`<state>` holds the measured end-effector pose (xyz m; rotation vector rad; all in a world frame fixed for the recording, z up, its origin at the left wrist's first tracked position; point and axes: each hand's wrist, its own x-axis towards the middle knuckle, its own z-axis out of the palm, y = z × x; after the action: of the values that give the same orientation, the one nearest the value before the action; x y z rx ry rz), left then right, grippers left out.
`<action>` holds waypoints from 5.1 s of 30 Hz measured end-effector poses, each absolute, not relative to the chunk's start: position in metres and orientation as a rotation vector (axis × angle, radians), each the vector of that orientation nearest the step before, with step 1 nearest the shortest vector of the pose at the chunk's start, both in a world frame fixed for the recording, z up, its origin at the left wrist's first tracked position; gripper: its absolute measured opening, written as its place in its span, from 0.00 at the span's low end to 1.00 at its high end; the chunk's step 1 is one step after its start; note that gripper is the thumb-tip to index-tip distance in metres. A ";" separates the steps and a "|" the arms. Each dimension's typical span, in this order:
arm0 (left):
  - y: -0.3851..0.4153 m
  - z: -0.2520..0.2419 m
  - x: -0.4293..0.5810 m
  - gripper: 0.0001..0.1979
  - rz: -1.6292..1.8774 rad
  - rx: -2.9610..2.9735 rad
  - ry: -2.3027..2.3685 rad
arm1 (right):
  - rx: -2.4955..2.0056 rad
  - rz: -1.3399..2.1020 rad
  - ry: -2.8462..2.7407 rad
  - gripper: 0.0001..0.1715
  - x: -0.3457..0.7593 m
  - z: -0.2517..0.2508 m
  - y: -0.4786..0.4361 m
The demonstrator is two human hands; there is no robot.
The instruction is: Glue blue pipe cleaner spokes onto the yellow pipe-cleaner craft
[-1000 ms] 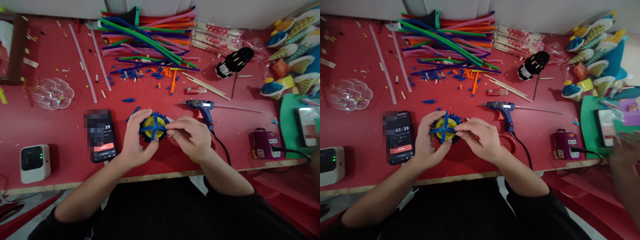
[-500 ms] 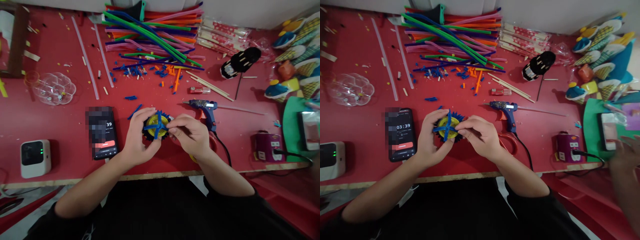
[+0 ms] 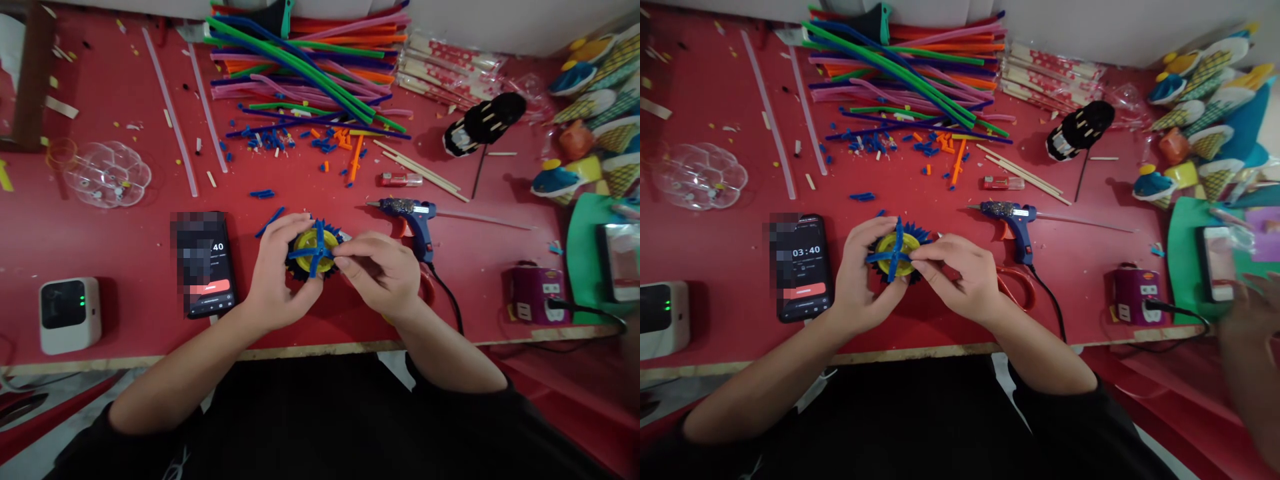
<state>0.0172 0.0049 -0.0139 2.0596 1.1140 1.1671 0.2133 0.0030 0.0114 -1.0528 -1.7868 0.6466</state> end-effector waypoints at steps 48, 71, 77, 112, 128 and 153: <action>0.002 -0.015 0.016 0.32 1.140 2.042 1.152 | -0.897 0.261 -1.997 0.17 0.218 0.013 0.009; 0.004 -0.017 0.017 0.29 1.217 1.926 1.157 | -1.293 0.253 -1.735 0.09 0.250 0.023 0.017; 0.000 -0.020 0.020 0.37 1.199 1.785 1.228 | -2.167 0.298 -1.747 0.20 0.326 0.015 0.014; 0.006 -0.016 0.015 0.31 0.998 1.195 0.662 | -0.743 0.443 -1.744 0.13 0.227 0.006 0.010; 0.001 -0.014 0.026 0.20 1.012 1.116 0.831 | -0.680 0.370 -1.787 0.07 0.220 -0.001 0.004; 0.004 -0.019 0.027 0.24 1.219 0.916 0.933 | -2.405 0.144 -2.091 0.11 0.318 0.008 0.024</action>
<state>0.0270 0.0045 -0.0186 0.9164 0.9326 1.2192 0.3183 0.0243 0.0078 -2.4045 -2.0910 0.1445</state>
